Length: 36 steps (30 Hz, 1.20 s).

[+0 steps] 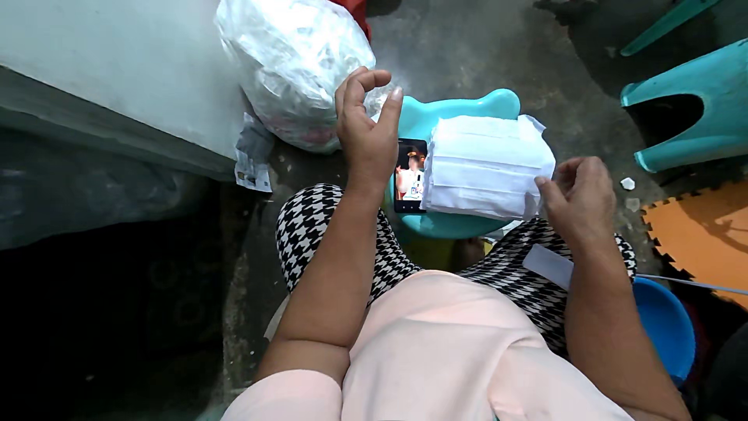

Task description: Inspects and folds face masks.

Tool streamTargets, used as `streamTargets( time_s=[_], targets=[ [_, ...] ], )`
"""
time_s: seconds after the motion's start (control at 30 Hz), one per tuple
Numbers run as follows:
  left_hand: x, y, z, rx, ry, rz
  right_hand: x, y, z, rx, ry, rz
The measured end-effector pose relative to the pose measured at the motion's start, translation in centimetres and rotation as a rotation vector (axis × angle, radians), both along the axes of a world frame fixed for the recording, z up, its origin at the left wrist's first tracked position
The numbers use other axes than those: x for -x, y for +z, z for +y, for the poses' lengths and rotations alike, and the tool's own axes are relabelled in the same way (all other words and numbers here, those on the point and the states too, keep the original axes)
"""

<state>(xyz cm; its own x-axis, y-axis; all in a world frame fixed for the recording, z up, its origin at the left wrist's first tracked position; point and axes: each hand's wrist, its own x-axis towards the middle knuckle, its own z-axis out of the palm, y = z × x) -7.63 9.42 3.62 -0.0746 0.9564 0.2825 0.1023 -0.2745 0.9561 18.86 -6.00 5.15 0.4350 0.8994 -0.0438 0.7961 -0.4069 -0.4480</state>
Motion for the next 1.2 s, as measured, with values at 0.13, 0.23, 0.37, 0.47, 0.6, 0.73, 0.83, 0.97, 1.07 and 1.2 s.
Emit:
streamTargets(
  time_s=[0.13, 0.23, 0.37, 0.47, 0.6, 0.73, 0.83, 0.97, 1.07, 1.2],
  targets=[
    [-0.3, -0.2, 0.0, 0.007, -0.011, 0.021, 0.9, -0.8, 3.4, -0.223, 0.184, -0.153],
    [-0.4, -0.3, 0.0, 0.015, -0.013, 0.034, 1.4, -3.4, 5.5, -0.194, 0.28, -0.219],
    [-0.1, -0.3, -0.2, 0.026, -0.025, 0.038, 1.8, -7.2, 5.7, -0.11, 0.282, -0.299],
    [0.0, -0.4, -0.2, 0.027, -0.025, 0.039, 2.1, -8.2, 5.4, -0.12, 0.263, -0.309],
    [-0.7, -0.6, 0.1, 0.045, -0.043, 0.041, 2.2, -8.9, 5.5, -0.149, 0.248, -0.328],
    [-1.2, -0.6, 0.1, 0.038, -0.047, 0.082, 2.1, -8.6, 5.5, -0.126, 0.263, -0.314],
    [-1.4, -0.8, 0.1, 0.024, -0.026, 0.079, 1.9, -8.2, 5.5, -0.117, 0.269, -0.3],
    [-1.0, -0.5, -0.1, 0.021, -0.016, 0.057, 2.3, -6.3, 5.5, -0.118, 0.249, -0.295],
    [-0.8, -0.5, -0.1, 0.013, -0.004, 0.038, 3.2, -5.1, 5.8, -0.183, 0.265, -0.318],
    [-0.5, -0.1, 0.0, 0.014, -0.004, 0.005, 4.3, -5.8, 6.7, -0.16, 0.342, -0.322]
  ],
)
